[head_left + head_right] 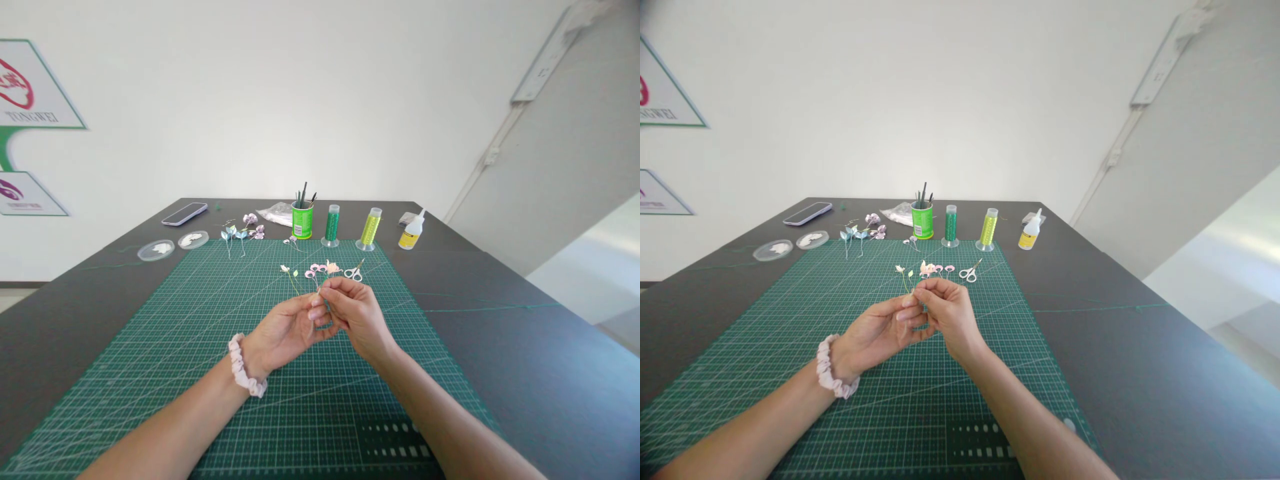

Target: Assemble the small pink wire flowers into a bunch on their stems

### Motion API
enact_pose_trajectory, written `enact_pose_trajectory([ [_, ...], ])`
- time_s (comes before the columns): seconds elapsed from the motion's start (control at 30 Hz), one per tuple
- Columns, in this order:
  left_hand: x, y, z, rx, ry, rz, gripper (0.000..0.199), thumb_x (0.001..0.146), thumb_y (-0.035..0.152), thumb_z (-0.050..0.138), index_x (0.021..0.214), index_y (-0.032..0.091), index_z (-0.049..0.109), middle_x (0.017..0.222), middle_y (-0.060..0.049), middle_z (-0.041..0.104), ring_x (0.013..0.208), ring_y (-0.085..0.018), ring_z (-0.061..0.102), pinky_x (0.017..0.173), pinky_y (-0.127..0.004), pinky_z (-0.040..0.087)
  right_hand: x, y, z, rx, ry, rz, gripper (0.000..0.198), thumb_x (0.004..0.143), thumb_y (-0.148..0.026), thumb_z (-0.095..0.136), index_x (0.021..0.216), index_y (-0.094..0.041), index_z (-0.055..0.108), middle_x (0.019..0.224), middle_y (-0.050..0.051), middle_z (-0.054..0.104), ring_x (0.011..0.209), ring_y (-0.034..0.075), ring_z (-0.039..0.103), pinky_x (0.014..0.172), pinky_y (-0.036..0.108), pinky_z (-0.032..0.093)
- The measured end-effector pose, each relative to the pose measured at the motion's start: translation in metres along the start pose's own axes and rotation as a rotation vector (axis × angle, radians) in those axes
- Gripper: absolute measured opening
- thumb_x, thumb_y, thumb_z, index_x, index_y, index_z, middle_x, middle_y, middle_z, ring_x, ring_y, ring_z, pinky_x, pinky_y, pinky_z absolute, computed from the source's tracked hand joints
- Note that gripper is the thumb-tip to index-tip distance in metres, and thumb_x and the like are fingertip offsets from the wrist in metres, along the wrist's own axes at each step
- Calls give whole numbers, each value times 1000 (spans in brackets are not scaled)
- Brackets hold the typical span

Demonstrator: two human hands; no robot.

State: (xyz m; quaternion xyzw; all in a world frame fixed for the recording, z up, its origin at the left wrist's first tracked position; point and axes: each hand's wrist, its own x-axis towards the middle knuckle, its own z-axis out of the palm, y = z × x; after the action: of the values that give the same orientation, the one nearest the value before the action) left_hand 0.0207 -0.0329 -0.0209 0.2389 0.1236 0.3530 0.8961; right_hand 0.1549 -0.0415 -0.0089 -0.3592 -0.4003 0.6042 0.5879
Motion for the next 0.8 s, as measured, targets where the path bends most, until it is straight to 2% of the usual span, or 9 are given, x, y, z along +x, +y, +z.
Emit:
enact_pose_trajectory([
  [0.17,-1,1,-3,-43,-16,-28,14,88,13,59,75,10,59,58,5,48,62,-8,54,83,-32,50,-1,-2,0,0,-46,27,23,61,-34,81,63,-17,66,40,-10,42,29,2,27,29,16,22],
  [0.37,0,1,-3,-32,-1,-48,14,87,14,60,73,11,59,57,5,46,60,-9,53,82,-33,49,-2,-4,2,33,-105,31,24,61,-36,83,64,-18,67,41,-11,42,28,2,25,30,17,28],
  [0.53,1,2,-1,88,55,-7,20,84,19,61,66,13,59,58,3,48,61,-10,50,79,-30,47,-1,-1,0,-8,-84,7,25,63,-37,81,63,-17,66,46,-7,51,31,2,25,30,17,22],
  [0.6,1,1,0,263,117,101,20,84,24,60,66,13,62,63,0,54,67,-12,52,78,-31,45,0,-1,-1,-33,-59,-18,24,65,-37,79,62,-17,65,48,-5,55,33,2,27,31,17,19],
  [0.67,2,1,2,510,208,287,18,82,26,60,69,14,65,72,-3,61,75,-16,54,80,-32,43,2,-1,-1,-55,-14,-38,23,65,-35,78,61,-17,65,49,-4,56,34,2,27,32,18,17],
  [0.73,1,2,5,756,346,457,8,77,23,64,75,17,67,77,-3,65,81,-18,56,83,-32,42,4,0,0,-73,36,-52,21,64,-34,78,61,-17,65,48,-5,53,34,2,25,32,19,16],
  [0.8,0,2,7,978,442,567,6,76,24,67,79,18,67,79,-2,65,82,-19,57,83,-33,42,5,2,1,-90,62,-55,20,63,-33,78,63,-17,66,45,-7,49,34,3,23,32,20,16],
])
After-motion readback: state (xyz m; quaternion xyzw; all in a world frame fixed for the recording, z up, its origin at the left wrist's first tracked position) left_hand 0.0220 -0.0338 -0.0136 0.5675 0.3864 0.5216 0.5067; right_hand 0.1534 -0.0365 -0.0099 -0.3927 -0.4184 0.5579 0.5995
